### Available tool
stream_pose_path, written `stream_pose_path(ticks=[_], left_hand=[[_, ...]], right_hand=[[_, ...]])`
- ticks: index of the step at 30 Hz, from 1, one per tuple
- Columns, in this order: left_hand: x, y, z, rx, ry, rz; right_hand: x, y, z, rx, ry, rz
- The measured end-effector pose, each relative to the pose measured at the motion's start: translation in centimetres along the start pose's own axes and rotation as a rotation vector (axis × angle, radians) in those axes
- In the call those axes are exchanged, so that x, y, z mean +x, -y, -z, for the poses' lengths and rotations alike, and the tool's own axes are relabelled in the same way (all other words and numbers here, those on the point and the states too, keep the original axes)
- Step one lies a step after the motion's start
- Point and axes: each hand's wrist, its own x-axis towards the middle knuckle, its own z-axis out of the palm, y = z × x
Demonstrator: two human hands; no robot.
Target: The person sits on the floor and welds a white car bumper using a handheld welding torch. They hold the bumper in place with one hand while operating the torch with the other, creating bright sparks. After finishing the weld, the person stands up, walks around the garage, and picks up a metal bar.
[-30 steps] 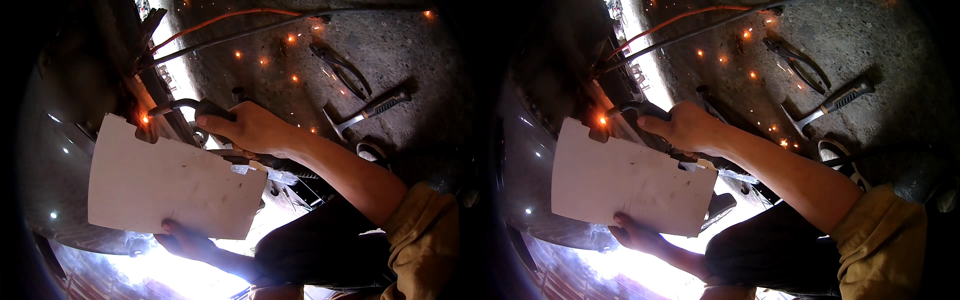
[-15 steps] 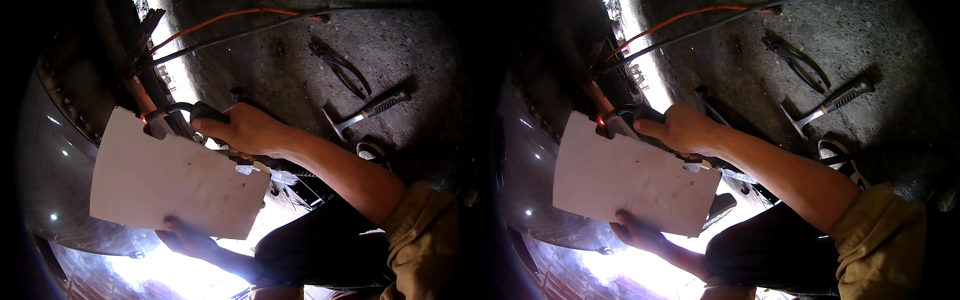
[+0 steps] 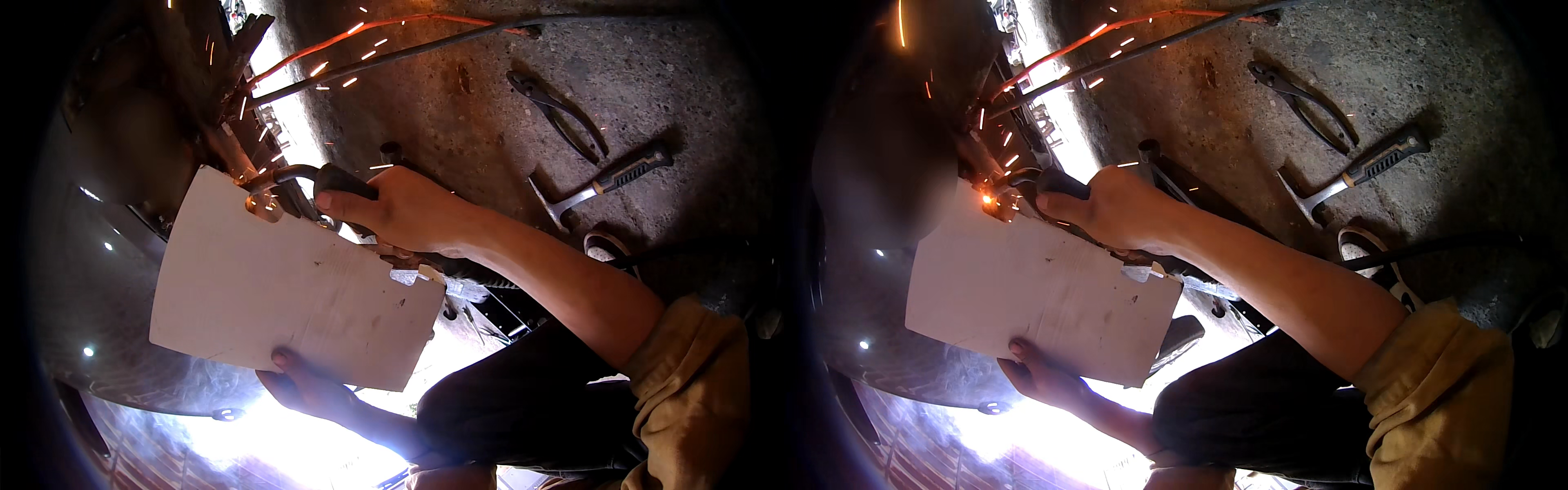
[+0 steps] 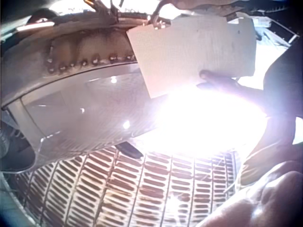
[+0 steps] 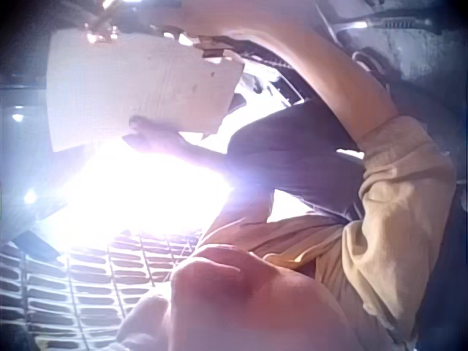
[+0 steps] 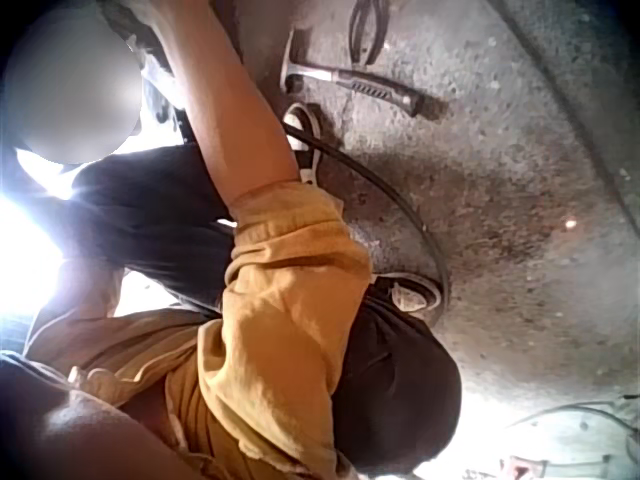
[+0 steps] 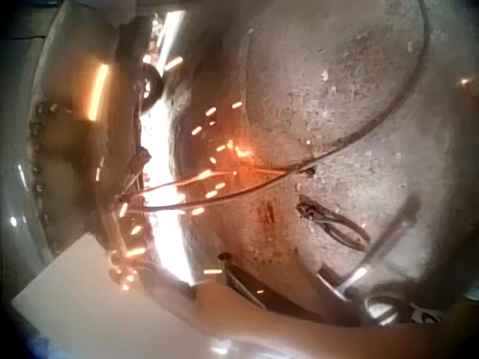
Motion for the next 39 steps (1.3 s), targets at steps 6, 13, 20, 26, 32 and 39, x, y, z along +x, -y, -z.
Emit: stream_pose_path(ticks=[6, 13, 20, 26, 32, 39], left_hand=[[0.0, 0.0, 0.2, -0.022, 0.009, 0.0], [0.2, -0.2, 0.4, 0.102, -0.078, 0.027], [0.0, -0.4, 0.9, 0.119, -0.135, 0.034], [-0.1, -0.2, 0.9, 0.103, -0.152, 0.032], [0.0, 0.1, 0.6, 0.012, -0.099, 0.028], [0.1, 0.6, 0.3, 0.073, -0.02, 0.02]], right_hand=[[-0.5, 0.4, 0.3, 0.004, 0.053, -0.048], [-1.1, 0.8, 0.8, 0.084, 0.045, -0.124], [-0.7, 0.0, 0.3, 0.168, 0.065, -0.118], [-0.5, 0.2, 0.2, 0.121, 0.056, -0.097], [-0.4, 0.1, 0.1, 0.092, 0.061, -0.064], [-0.4, 0.5, 0.1, 0.085, 0.086, -0.117]])
